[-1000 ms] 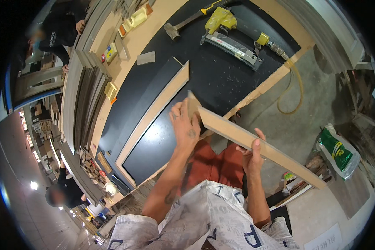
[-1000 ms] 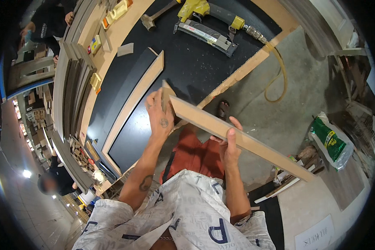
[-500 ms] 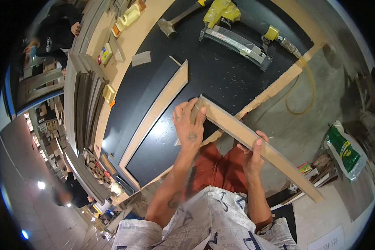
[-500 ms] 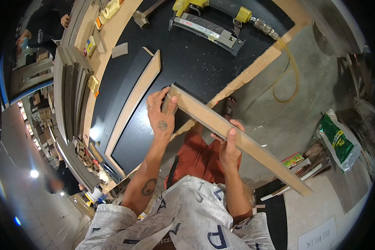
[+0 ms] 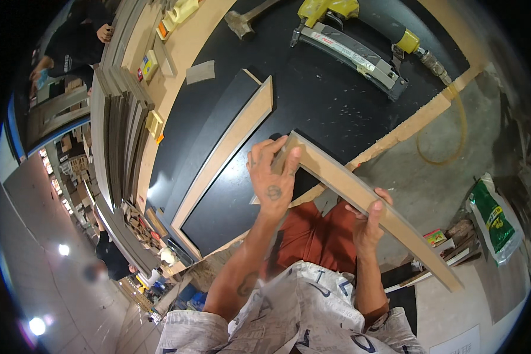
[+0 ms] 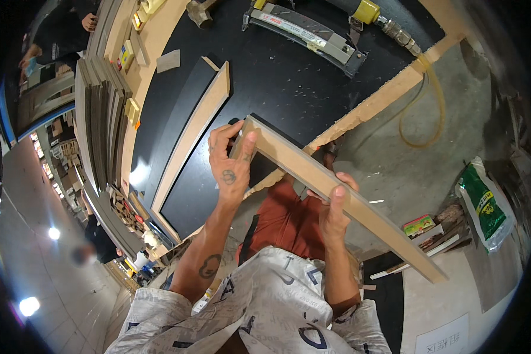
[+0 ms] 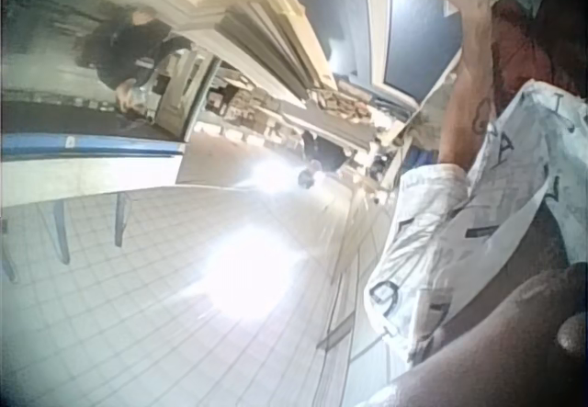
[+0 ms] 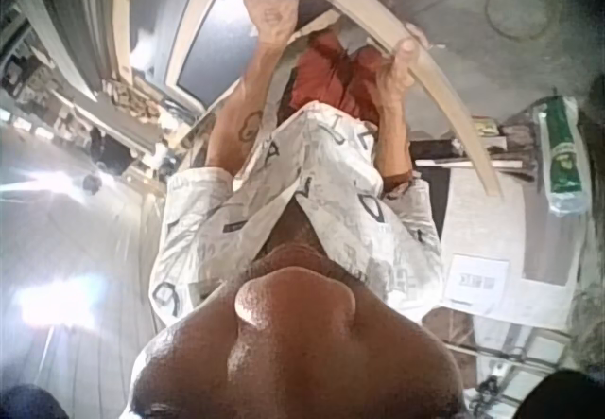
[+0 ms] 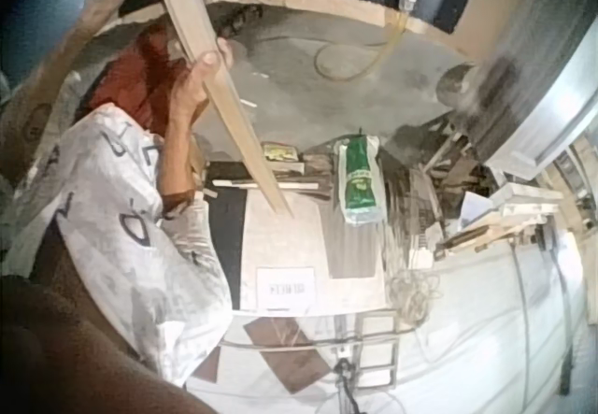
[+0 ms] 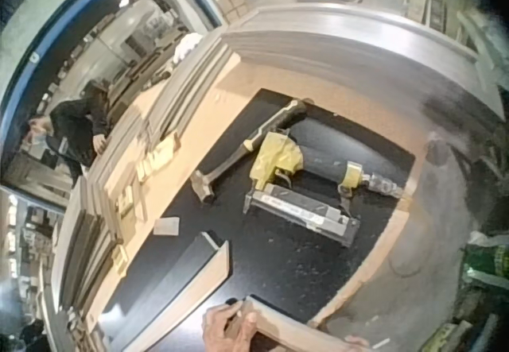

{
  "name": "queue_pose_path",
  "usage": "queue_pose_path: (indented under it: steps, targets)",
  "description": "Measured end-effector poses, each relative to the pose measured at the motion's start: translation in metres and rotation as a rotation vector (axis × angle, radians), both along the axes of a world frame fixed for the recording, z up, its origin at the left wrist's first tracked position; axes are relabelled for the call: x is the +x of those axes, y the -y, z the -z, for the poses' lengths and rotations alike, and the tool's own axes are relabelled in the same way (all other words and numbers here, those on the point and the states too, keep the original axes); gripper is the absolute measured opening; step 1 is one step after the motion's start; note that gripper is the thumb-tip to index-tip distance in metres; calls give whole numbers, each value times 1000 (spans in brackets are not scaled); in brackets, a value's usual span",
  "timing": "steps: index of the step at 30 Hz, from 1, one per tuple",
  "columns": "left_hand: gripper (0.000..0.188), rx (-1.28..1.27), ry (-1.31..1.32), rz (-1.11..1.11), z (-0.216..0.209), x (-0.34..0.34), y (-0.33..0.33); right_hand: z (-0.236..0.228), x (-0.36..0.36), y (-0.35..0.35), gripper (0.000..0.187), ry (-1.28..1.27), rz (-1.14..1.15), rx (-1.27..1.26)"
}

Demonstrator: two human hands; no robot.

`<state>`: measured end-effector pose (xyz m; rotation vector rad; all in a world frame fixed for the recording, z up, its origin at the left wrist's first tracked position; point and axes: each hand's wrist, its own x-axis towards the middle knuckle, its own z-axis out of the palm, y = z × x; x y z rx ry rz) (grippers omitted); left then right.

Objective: The recorder uses a hammer and a pneumatic nail gun to assemble decorative wooden trim pieces and frames in a woodworking shop.

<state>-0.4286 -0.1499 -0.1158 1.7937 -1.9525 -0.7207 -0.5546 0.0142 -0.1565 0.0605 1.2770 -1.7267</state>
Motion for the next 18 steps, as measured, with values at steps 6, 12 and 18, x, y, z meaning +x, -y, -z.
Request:
queue_pose_path:
  steps: [6,12,18]
  targets:
    - [38,-18,28,-30,2,-2,0,3,1,-3,48,17,-18,-8]
    - [41,-26,3,-30,3,-3,0,3,1,-2,48,-10,-3,15]
    - [41,-40,16,-33,5,-2,0,3,1,-1,48,18,-3,-21]
